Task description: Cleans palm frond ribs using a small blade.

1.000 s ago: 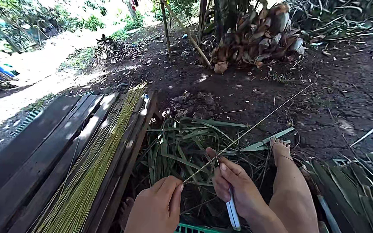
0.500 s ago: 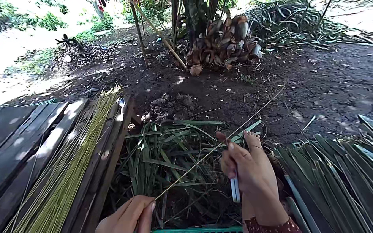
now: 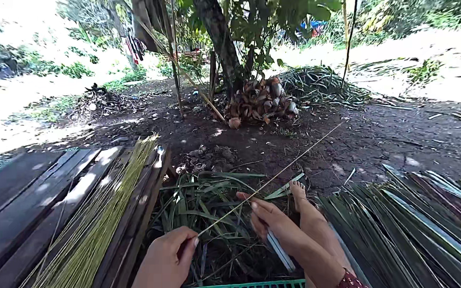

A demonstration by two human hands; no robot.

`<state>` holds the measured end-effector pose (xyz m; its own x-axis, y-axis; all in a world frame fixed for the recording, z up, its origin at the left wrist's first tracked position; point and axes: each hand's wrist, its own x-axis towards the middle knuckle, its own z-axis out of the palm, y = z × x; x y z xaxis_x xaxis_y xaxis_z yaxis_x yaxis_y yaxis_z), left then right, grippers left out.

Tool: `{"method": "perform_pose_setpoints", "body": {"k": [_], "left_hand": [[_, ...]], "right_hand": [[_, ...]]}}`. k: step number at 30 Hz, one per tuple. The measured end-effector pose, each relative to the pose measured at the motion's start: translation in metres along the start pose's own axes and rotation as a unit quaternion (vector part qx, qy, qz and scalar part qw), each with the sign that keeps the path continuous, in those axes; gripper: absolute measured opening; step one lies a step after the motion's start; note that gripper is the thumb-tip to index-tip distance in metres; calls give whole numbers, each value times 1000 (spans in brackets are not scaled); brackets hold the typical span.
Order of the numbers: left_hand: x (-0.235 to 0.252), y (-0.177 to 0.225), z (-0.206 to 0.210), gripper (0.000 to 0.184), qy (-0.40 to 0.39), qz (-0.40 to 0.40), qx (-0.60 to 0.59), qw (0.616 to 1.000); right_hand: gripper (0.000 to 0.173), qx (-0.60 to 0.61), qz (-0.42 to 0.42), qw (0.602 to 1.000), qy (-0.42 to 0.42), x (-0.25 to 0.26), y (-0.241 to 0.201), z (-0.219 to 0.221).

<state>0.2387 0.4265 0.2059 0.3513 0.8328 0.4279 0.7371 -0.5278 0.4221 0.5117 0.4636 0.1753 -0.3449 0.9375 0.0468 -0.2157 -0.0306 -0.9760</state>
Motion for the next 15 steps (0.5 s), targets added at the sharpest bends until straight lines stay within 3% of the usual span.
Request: {"method": "perform_pose_setpoints", "body": {"k": [2, 5, 7, 11, 15], "left_hand": [[-8, -5, -1, 17, 19, 3, 4, 1000], [-13, 3, -14, 22, -50, -47, -18, 998], [-15, 10, -17, 27, -89, -67, -30, 993], [-24, 13, -14, 25, -32, -50, -18, 998], [-35, 15, -15, 24, 29, -39, 20, 999]], "right_hand": [[45, -20, -9, 999, 42, -8, 0, 19], [44, -15, -36, 997, 65, -9, 6, 49], [43, -20, -36, 999, 35, -9, 14, 70], [34, -61, -7, 997, -55, -12, 30, 115], [35, -20, -54, 998, -10, -11, 33, 127]]}}
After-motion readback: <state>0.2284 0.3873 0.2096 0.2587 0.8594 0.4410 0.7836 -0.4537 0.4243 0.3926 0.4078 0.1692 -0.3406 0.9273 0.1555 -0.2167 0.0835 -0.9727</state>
